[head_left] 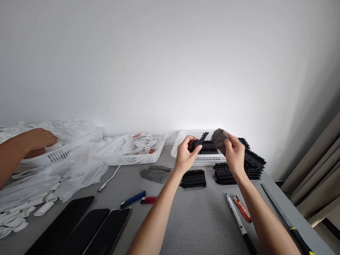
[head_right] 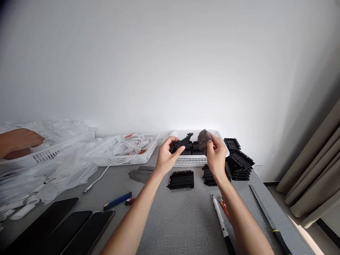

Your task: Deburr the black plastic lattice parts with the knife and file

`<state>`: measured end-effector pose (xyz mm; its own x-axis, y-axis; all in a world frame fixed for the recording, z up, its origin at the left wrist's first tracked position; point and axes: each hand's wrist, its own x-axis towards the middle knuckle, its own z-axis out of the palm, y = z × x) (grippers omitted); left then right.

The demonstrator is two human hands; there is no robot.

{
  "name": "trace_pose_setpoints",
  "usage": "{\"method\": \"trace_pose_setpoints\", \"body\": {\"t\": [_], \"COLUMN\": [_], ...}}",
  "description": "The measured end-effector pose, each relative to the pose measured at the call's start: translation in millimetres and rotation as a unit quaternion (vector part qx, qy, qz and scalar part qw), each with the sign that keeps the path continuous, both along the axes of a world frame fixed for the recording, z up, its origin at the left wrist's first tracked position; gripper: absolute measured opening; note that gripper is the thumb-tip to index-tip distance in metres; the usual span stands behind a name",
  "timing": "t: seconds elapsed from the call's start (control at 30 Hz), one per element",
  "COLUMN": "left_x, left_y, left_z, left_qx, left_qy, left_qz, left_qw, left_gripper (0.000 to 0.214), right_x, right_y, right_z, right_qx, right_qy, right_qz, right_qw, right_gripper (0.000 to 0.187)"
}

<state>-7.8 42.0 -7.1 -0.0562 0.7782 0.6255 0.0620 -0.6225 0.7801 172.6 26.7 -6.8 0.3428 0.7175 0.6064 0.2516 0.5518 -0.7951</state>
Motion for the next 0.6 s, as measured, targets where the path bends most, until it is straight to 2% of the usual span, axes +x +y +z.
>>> {"method": "trace_pose_setpoints", "body": {"t": [0.1,0.17,0.27,0.47,0.6], "left_x": [6,10,12,7,4], "left_y": [-6,-8,-8,-5,-6], "left_z": [1.8,1.5,-1.3,-3.7,-3.5], "left_qx": [0.055,0.085,0.106,0.125,0.17], "left_qy": [0.073,0.106,0.131,0.111,0.143], "left_qz": [0.01,0.012,0.019,0.077,0.122], "left_qw": [0.996,0.991,0.985,0.983,0.967], "left_gripper": [0.012,0.006,0.018,0.019,0.019], "right_x": [-4,-11,-25,-45,-49], "right_y": [-4,-9,-18,-40,-49], "right_z": [-0.1,-1.5,-3.6,-1.2,2.7], "right_qx": [0.059,0.078,0.099,0.101,0.09], "right_qy": [-0.057,-0.124,-0.198,-0.229,-0.215], "right_qz": [-0.052,-0.035,-0.002,0.066,0.09], "right_qw": [0.995,0.989,0.975,0.966,0.968], "right_gripper": [0.037,0.037,0.037,0.039,0.039]}}
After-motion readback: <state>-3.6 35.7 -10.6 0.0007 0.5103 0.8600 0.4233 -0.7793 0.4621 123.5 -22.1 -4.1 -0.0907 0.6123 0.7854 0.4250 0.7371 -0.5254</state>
